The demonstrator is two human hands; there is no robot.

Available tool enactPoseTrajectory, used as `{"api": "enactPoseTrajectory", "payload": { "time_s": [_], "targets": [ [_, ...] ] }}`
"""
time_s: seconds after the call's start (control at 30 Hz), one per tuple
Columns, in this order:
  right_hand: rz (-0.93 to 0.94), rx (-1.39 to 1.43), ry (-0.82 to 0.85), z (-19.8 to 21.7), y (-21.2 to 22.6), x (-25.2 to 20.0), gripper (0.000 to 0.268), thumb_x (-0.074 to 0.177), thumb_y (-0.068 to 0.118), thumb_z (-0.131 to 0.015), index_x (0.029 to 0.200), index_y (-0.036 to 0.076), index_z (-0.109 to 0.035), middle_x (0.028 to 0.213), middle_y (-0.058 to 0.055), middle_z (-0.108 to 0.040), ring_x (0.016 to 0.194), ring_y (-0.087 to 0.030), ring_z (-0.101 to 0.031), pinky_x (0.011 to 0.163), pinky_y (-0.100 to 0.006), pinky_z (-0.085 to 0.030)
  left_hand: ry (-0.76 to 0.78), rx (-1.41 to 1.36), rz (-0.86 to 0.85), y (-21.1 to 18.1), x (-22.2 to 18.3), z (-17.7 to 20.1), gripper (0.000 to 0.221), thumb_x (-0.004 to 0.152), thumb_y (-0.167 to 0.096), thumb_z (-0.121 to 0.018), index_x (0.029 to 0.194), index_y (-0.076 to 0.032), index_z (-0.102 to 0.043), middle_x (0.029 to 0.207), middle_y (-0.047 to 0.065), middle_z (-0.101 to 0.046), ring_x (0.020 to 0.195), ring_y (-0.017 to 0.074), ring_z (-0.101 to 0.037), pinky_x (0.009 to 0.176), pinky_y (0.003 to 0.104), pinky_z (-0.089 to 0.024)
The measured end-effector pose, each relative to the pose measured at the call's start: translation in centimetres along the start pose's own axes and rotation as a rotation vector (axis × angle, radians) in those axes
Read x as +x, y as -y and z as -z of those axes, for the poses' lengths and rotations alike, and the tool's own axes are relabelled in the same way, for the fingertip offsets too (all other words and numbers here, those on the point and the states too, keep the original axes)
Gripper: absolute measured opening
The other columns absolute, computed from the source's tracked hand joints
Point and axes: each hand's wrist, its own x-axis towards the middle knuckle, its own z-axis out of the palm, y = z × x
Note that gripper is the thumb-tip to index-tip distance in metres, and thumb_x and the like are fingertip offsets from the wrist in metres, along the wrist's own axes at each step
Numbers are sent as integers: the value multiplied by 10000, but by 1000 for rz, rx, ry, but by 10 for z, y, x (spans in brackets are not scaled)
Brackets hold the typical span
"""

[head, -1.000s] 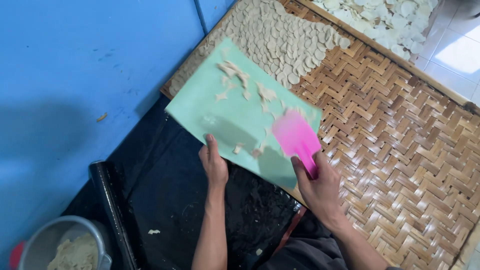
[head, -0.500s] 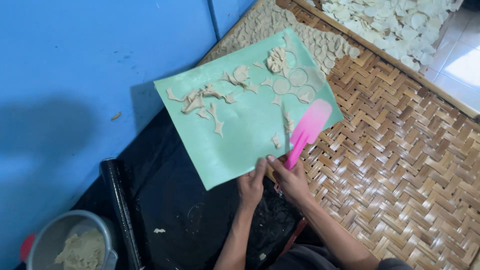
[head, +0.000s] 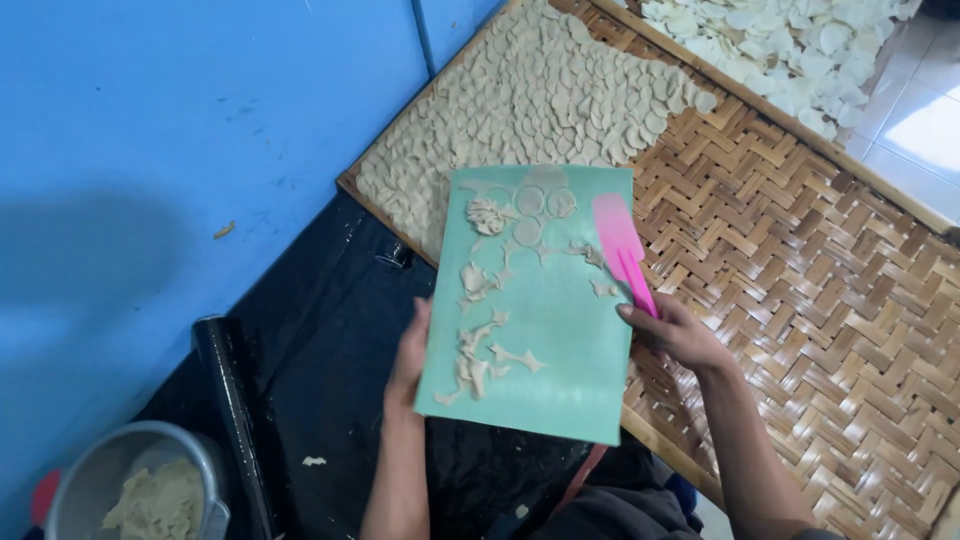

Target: Extracting thin round food chips from a mold/stencil on a work surface using a pink spatula.

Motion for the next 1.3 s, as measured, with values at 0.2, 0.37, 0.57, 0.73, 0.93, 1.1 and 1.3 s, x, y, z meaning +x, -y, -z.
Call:
{"api": "enactPoseTrajectory", "payload": {
  "time_s": [0.2, 0.37, 0.57, 0.73, 0.93, 1.1, 1.3],
  "targets": [
    [83, -384, -222, 1, 2, 14, 367, 957, 336, -611, 1208, 73, -659, 606, 21, -491, 556, -141, -498, 531, -342, -424, -54, 353, -22, 31, 22, 32, 714, 1075, -521, -381, 1507, 44, -444, 1458, 200, -555, 1288, 261, -559, 1069, 369, -452],
    [12, -401, -323, -7, 13, 11, 386, 981, 342, -658, 1132, -8, -719, 754, -80, -622, 632, -183, -586, 602, -399, -499, -222, 485, -224, 48, 34, 35, 560, 1080, -442, -400, 1387, 7, -532, 1321, 140, -621, 1188, 215, -590, 1009, 348, -468],
    [39, -581, -552, -45, 42, -11, 388, 1042, 325, -597, 1265, 20, -684, 1002, -188, -719, 698, -305, -665, 636, -454, -574, -320, 665, -412, 70, 35, 66, 441, 1159, -348, -459, 1209, 67, -601, 1077, 141, -593, 970, 206, -551, 887, 353, -468],
    [269, -671, -482, -69, 61, -20, 338, 989, 257, -636, 1206, 10, -713, 986, -162, -724, 787, -264, -705, 740, -448, -579, -370, 775, -497, 65, 32, 38, 444, 1091, -360, -381, 1277, -3, -567, 1136, 88, -644, 1016, 164, -597, 909, 319, -477],
    [261, -693, -511, -69, 58, -14, 313, 981, 200, -636, 1232, 29, -710, 980, -158, -674, 721, -271, -685, 704, -444, -573, -424, 886, -526, 69, 34, 42, 451, 1115, -336, -376, 1270, 23, -600, 1095, 124, -659, 971, 191, -598, 873, 339, -481],
    [236, -678, -500, -72, 61, -14, 300, 980, 200, -646, 1230, 52, -721, 962, -144, -665, 705, -264, -667, 676, -438, -569, -453, 909, -512, 68, 32, 40, 446, 1109, -326, -375, 1269, 24, -601, 1097, 126, -670, 970, 191, -611, 864, 335, -484],
    [238, -691, -502, -73, 62, -15, 286, 976, 208, -646, 1213, 72, -730, 983, -133, -666, 726, -257, -691, 707, -434, -581, -434, 913, -525, 69, 32, 42, 457, 1114, -335, -367, 1285, 19, -599, 1099, 133, -670, 976, 195, -621, 866, 343, -495]
  ]
}}
